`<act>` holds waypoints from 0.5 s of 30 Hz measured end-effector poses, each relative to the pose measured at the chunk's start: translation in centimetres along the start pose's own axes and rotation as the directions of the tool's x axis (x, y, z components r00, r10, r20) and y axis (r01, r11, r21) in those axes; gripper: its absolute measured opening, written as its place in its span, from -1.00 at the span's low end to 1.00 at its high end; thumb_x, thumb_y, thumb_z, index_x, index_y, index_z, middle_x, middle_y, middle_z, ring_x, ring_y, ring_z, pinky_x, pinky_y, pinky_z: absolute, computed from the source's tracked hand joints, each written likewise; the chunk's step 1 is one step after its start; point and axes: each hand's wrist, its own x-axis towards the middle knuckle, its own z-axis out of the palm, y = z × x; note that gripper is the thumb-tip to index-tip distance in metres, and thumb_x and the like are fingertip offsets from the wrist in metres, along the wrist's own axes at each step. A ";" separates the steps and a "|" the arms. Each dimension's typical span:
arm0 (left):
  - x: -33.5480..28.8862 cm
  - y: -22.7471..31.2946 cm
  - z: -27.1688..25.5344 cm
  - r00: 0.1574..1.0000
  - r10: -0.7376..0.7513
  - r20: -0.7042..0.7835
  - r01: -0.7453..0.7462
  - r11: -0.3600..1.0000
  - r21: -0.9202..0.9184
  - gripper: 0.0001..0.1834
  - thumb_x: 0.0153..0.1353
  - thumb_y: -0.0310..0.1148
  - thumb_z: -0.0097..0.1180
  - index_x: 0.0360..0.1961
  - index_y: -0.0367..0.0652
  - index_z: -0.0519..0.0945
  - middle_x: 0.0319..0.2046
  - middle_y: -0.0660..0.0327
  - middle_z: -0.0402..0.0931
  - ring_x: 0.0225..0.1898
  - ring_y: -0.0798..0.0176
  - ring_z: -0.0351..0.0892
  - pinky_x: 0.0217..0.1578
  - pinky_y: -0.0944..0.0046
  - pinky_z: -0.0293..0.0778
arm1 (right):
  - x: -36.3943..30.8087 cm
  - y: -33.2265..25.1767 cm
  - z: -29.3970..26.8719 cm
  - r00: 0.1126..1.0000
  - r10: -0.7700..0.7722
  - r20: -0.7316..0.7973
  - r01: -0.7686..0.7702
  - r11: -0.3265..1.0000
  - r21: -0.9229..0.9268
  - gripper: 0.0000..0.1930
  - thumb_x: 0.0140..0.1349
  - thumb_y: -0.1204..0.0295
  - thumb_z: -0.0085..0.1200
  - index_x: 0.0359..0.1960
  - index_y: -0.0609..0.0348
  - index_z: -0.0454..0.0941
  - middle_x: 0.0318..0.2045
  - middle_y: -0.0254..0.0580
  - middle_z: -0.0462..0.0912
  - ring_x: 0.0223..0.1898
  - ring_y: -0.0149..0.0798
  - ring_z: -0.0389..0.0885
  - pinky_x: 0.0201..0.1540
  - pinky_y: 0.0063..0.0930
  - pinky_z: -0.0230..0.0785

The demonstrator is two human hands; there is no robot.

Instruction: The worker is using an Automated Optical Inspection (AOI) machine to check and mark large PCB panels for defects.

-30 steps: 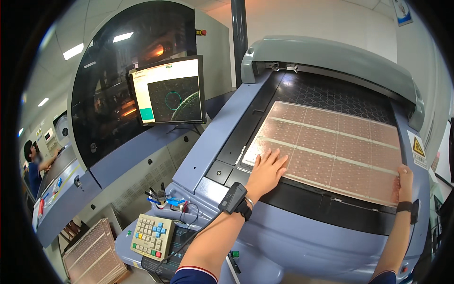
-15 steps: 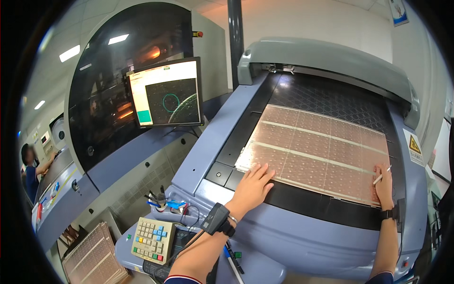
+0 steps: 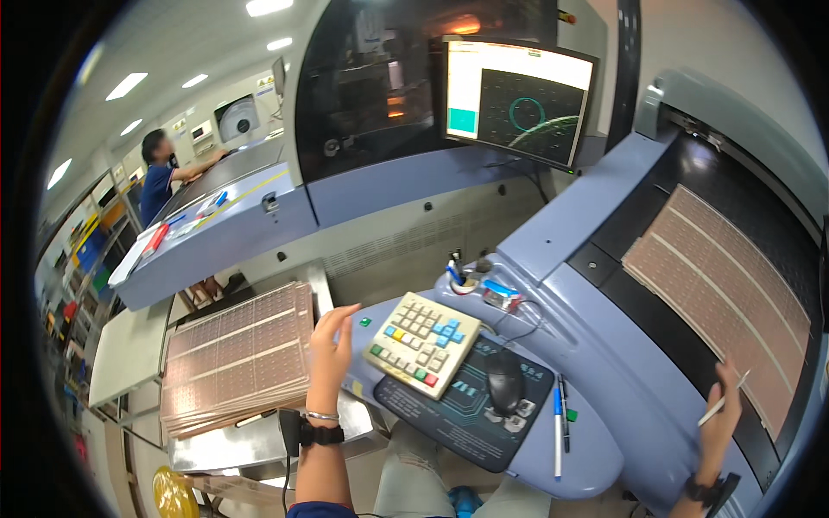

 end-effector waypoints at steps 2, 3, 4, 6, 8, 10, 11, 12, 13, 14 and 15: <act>-2.7 -7.6 -1.9 0.999 -0.029 0.015 0.027 0.991 0.131 -0.75 0.29 -0.46 0.04 -0.05 -0.18 0.65 -0.07 0.01 0.61 0.00 -0.06 0.56 0.07 0.10 0.44 | -1.5 -3.2 2.6 0.998 -0.048 0.050 0.041 0.991 0.125 -0.71 0.28 0.67 -0.10 0.01 0.30 0.52 0.26 0.20 0.42 0.30 0.09 0.39 0.31 -0.21 0.19; -3.3 -9.7 -2.2 0.997 -0.050 0.058 0.035 0.972 0.234 -0.76 0.29 -0.42 0.06 -0.06 -0.15 0.65 -0.05 0.01 0.60 0.04 -0.07 0.54 0.09 0.07 0.41 | -2.5 -4.3 3.9 0.997 -0.063 0.050 0.056 0.990 0.129 -0.71 0.28 0.67 -0.10 0.01 0.30 0.52 0.26 0.20 0.42 0.30 0.09 0.39 0.31 -0.21 0.19; -3.2 -9.9 -1.9 0.997 -0.053 0.053 0.039 0.973 0.227 -0.76 0.29 -0.42 0.06 -0.06 -0.15 0.65 -0.05 0.01 0.60 0.04 -0.07 0.54 0.09 0.07 0.41 | -3.5 -4.9 4.9 0.994 -0.096 0.048 0.089 0.987 0.135 -0.70 0.25 0.69 -0.10 -0.01 0.30 0.53 0.24 0.21 0.43 0.26 0.12 0.42 0.27 -0.20 0.25; -2.9 -9.5 -0.8 0.985 0.050 0.163 -0.102 0.940 0.325 -0.75 0.30 -0.32 0.07 -0.05 -0.06 0.66 0.05 0.06 0.55 0.17 -0.08 0.43 0.19 -0.04 0.30 | -4.5 -6.7 6.4 0.990 -0.136 0.046 0.128 0.982 0.137 -0.70 0.22 0.71 -0.09 -0.03 0.29 0.54 0.23 0.23 0.44 0.23 0.16 0.46 0.22 -0.19 0.31; -2.4 -8.5 0.3 0.979 -0.020 0.201 -0.055 0.930 0.364 -0.74 0.32 -0.24 0.05 -0.02 0.05 0.65 0.14 0.12 0.49 0.27 -0.04 0.33 0.26 -0.18 0.16 | -5.1 -8.5 7.1 0.991 -0.122 0.063 0.110 0.979 0.172 -0.66 0.17 0.74 -0.08 -0.02 0.28 0.53 0.21 0.26 0.45 0.14 0.19 0.52 0.11 -0.20 0.40; -1.5 -8.3 1.4 0.973 -0.049 0.225 -0.055 0.900 0.433 -0.72 0.33 -0.19 0.03 0.00 0.12 0.64 0.16 0.17 0.48 0.28 -0.03 0.32 0.26 -0.28 0.12 | -5.4 -9.6 8.0 0.992 -0.119 0.030 0.112 0.977 0.179 -0.66 0.14 0.76 -0.07 -0.06 0.27 0.56 0.19 0.27 0.47 0.08 0.18 0.56 0.04 -0.22 0.43; -1.6 -8.5 1.6 0.973 -0.059 0.222 -0.041 0.906 0.421 -0.73 0.33 -0.17 0.03 -0.01 0.13 0.64 0.16 0.19 0.48 0.30 -0.01 0.31 0.27 -0.28 0.10 | -5.5 -10.1 8.3 0.991 -0.131 0.040 0.121 0.972 0.200 -0.67 0.14 0.76 -0.07 -0.08 0.26 0.58 0.17 0.26 0.49 0.07 0.17 0.56 0.04 -0.23 0.43; -1.7 -8.5 1.4 0.973 -0.076 0.220 -0.027 0.902 0.430 -0.74 0.32 -0.16 0.04 -0.02 0.13 0.64 0.18 0.20 0.47 0.30 0.01 0.31 0.28 -0.26 0.09 | -5.4 -10.7 8.7 0.988 -0.145 0.046 0.131 0.966 0.222 -0.68 0.13 0.76 -0.06 -0.11 0.25 0.60 0.16 0.26 0.50 0.07 0.16 0.57 0.03 -0.24 0.43; -1.9 -8.9 1.5 0.973 -0.083 0.217 -0.023 0.894 0.447 -0.74 0.32 -0.16 0.04 -0.03 0.13 0.64 0.18 0.21 0.46 0.30 0.01 0.31 0.29 -0.26 0.09 | -5.6 -11.1 9.3 0.991 -0.133 0.026 0.123 0.962 0.243 -0.68 0.11 0.76 -0.04 -0.14 0.24 0.62 0.14 0.25 0.52 0.05 0.15 0.58 0.03 -0.25 0.44; -1.8 -9.2 1.6 0.973 -0.088 0.214 -0.021 0.886 0.463 -0.74 0.32 -0.16 0.05 -0.03 0.13 0.64 0.19 0.21 0.46 0.30 0.01 0.31 0.29 -0.26 0.08 | -5.5 -11.5 9.8 0.992 -0.127 0.006 0.122 0.965 0.231 -0.68 0.11 0.76 -0.04 -0.14 0.24 0.62 0.14 0.25 0.52 0.05 0.15 0.58 0.03 -0.25 0.44; -1.7 -8.8 1.3 0.967 -0.122 0.222 0.009 0.892 0.452 -0.74 0.31 -0.15 0.06 -0.05 0.12 0.65 0.20 0.21 0.46 0.29 0.01 0.31 0.29 -0.25 0.08 | -5.6 -11.9 10.4 0.992 -0.125 0.030 0.114 0.960 0.256 -0.68 0.11 0.76 -0.03 -0.14 0.23 0.62 0.14 0.25 0.52 0.05 0.15 0.58 0.03 -0.25 0.44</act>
